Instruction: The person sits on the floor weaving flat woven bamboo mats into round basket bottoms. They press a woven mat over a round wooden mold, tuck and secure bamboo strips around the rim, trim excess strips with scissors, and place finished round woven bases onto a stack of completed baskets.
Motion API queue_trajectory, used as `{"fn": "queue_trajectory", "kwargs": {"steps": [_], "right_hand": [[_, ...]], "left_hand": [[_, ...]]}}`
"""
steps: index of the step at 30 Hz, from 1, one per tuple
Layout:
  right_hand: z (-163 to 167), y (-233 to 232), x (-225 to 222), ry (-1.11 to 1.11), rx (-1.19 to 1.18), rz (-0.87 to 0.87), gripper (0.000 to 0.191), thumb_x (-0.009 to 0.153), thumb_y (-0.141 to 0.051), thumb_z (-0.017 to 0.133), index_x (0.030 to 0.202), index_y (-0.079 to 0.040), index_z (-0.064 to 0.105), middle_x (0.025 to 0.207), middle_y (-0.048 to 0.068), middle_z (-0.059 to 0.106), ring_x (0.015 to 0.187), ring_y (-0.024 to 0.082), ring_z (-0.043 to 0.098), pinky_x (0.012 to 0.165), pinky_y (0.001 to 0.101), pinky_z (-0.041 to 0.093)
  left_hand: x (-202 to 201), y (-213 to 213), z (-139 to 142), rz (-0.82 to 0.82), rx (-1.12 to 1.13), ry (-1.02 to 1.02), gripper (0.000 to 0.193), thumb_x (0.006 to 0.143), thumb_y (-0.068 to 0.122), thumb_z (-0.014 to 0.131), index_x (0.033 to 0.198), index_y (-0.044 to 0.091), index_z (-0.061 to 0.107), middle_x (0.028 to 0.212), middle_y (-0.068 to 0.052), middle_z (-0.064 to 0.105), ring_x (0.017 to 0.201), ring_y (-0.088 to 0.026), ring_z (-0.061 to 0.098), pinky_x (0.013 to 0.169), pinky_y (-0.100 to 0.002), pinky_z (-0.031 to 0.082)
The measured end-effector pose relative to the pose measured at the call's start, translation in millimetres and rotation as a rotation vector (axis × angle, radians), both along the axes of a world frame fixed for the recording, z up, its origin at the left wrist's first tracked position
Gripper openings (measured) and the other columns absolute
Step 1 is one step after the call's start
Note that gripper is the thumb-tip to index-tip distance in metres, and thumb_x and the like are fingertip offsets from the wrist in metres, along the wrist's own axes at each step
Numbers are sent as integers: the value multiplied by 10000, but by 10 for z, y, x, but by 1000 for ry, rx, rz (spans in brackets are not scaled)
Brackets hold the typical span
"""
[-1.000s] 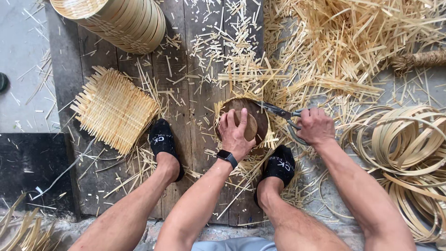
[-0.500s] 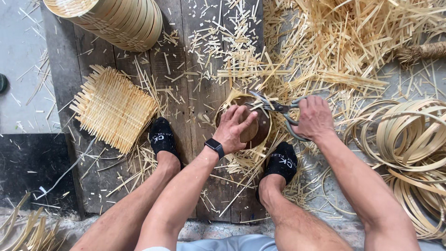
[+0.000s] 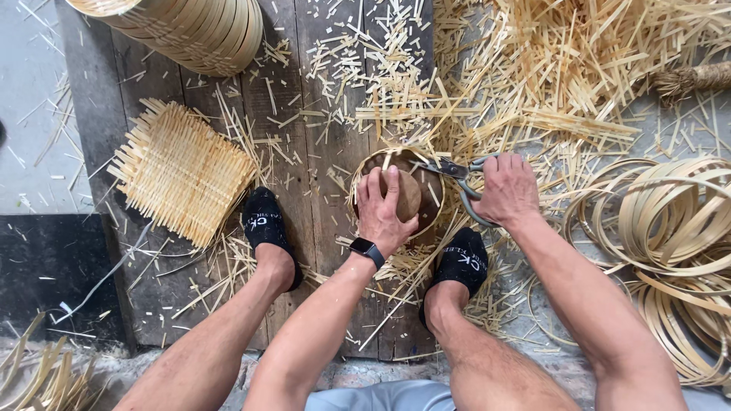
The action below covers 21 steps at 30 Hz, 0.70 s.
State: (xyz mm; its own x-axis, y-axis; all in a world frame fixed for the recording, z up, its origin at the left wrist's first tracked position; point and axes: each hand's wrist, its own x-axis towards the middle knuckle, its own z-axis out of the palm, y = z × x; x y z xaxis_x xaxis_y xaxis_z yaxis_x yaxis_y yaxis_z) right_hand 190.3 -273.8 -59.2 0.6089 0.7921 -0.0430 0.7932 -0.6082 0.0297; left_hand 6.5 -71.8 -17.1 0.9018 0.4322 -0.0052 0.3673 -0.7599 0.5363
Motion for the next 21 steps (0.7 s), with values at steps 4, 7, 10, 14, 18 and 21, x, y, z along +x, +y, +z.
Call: {"fn": "queue_trajectory", "kwargs": {"steps": [4, 7, 10, 14, 18, 21], "right_hand": [[-23, -53, 80, 174, -160, 2, 319, 1003, -359, 695, 929, -57, 628, 847, 99, 598, 772, 209, 599, 687, 349, 528], [-27, -111, 111, 128, -10, -7, 320, 839, -354, 763, 902, -68, 635, 871, 107, 604, 806, 232, 603, 682, 372, 522], [-41, -49, 89, -70, 107, 100, 571, 607, -532, 759, 797, -8, 636, 762, 131, 610, 712, 246, 604, 654, 365, 561], [-23, 19, 76, 121, -155, 5, 293, 853, -353, 705, 867, -68, 640, 810, 86, 608, 752, 196, 593, 658, 342, 534], [60, -77, 102, 113, -120, 29, 316, 884, -375, 690, 876, -64, 631, 817, 99, 606, 767, 205, 585, 657, 346, 517], [41, -38, 77, 18, 32, 68, 539, 700, -542, 736, 816, -26, 631, 782, 128, 617, 741, 237, 595, 657, 367, 536]], "left_hand": [[-67, 162, -17, -111, -6, -22, 1186, 552, 251, 933, 1554, 113, 314, 1485, -253, 348, 1370, -475, 340, 1177, -572, 300], [-72, 220, 0, -201, -15, -7, 1194, 554, 238, 927, 1570, 140, 306, 1506, -240, 344, 1385, -466, 336, 1198, -562, 292], [-43, 300, 45, -278, -44, 6, 1201, 550, 234, 920, 1576, 159, 300, 1517, -225, 335, 1404, -459, 326, 1217, -548, 289], [-45, 363, 180, -405, 88, 76, 1196, 491, 220, 920, 1538, 189, 343, 1524, -188, 330, 1406, -453, 308, 1203, -577, 278], [32, 45, 257, 120, -162, 144, 1208, 469, 358, 995, 1448, 103, 335, 1405, -237, 297, 1339, -472, 282, 1123, -639, 254], [82, -113, 224, 272, -200, 39, 1127, 549, 293, 934, 1502, 120, 358, 1479, -220, 287, 1350, -477, 304, 1122, -615, 314]]}}
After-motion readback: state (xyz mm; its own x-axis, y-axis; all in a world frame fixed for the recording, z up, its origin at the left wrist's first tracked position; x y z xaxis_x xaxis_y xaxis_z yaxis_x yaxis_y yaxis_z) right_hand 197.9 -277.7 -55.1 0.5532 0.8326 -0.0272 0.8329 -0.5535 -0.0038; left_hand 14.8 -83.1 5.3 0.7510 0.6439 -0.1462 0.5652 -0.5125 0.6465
